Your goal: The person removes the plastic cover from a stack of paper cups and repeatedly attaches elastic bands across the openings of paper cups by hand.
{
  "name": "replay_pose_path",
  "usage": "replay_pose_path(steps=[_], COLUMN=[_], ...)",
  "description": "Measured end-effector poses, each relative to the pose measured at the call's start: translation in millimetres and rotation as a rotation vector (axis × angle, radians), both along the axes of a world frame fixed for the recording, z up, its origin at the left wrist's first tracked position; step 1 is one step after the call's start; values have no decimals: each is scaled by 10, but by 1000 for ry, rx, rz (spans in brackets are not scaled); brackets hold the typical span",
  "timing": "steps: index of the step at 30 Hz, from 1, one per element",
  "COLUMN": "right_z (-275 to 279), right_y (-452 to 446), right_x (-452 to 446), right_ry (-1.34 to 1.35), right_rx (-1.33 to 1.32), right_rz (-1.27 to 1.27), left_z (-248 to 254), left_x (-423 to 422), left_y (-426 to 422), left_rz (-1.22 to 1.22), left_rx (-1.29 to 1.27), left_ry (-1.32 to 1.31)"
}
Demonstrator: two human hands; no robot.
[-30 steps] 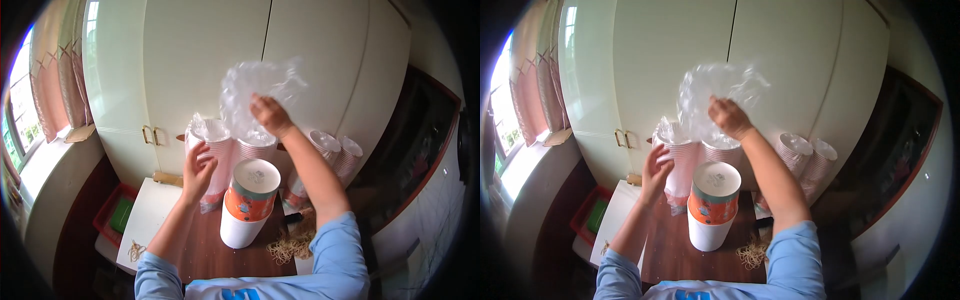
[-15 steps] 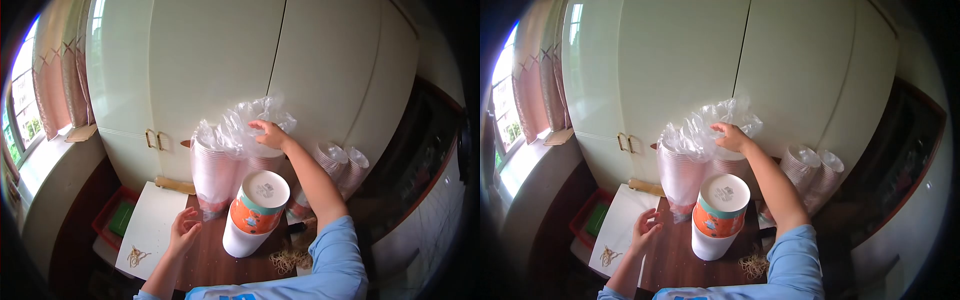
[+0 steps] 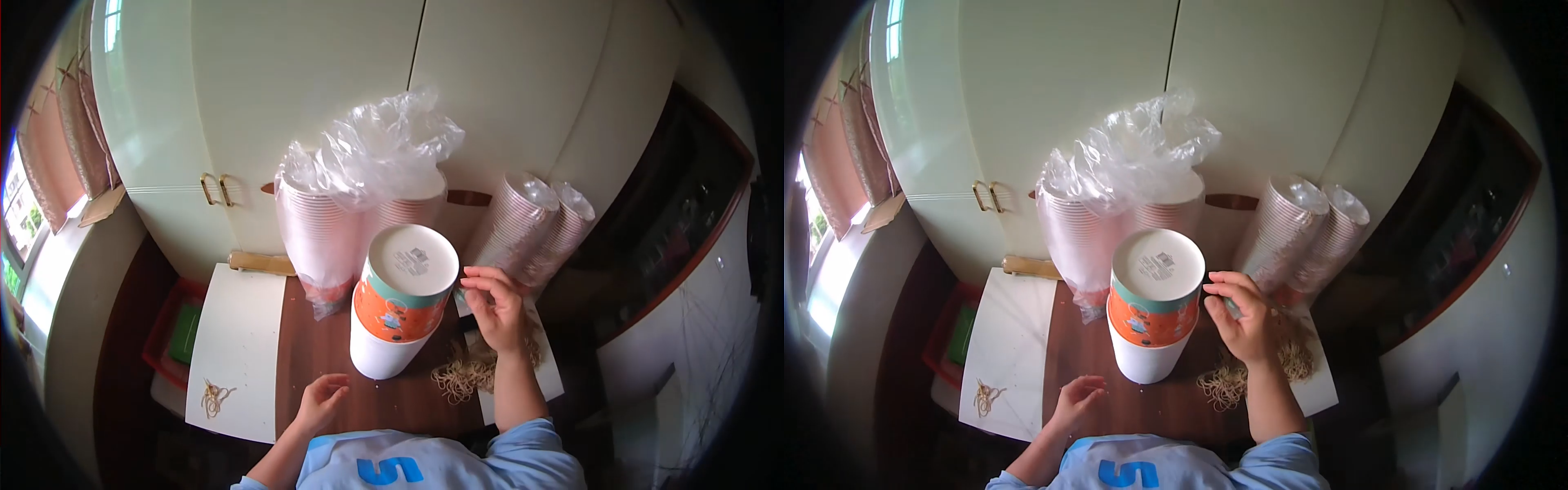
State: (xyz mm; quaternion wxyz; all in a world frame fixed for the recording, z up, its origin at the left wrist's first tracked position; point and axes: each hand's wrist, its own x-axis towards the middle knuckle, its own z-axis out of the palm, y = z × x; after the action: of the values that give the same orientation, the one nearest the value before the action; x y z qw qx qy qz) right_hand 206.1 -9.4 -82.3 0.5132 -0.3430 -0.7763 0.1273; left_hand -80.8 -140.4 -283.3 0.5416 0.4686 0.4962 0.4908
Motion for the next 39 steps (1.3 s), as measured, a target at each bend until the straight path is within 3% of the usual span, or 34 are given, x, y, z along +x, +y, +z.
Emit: replay_pose_path(steps=[6,8,10,13,16,19,22,25,27,30,32,33,36,39], right_z=[179,53,94,167,276,573,893,1028,863,462,-11,-240,-1169,-2007], right_y=[-157,59,56,92,95,-31,-256,-577,-670,-660,-541,-512,-532,-604], right_x=[-294,-293,-348,-379,-404,-383,-195,186,719,1255,1405,1373,1268,895], right_ry=[-399,-368,-218,-228,-218,-178,-186,17,352,746,851,528,648,836], right_rx=[203,250,128,136,197,253,480,579,462,-41,-385,-469,-839,-1185], right_rz=[-78,17,43,65,73,-18,-215,-311,-253,-71,-12,-25,-15,34], left_z=[416,360,383,131,230,344,301,302,223,54,32,30,14,-68], left_x=[44,90,312,492,748,897,984,1041,1014,900,858,858,879,822], left_y=[376,510,556,779,960,1023,1197,1293,1362,1476,1515,1539,1582,1583], left_rz=[17,11,116,150,267,316,324,305,267,189,143,150,137,60], left_rx=[193,228,283,408,456,397,407,397,456,505,486,506,484,318], left_ry=[114,116,158,231,361,421,429,430,406,365,366,401,378,112])
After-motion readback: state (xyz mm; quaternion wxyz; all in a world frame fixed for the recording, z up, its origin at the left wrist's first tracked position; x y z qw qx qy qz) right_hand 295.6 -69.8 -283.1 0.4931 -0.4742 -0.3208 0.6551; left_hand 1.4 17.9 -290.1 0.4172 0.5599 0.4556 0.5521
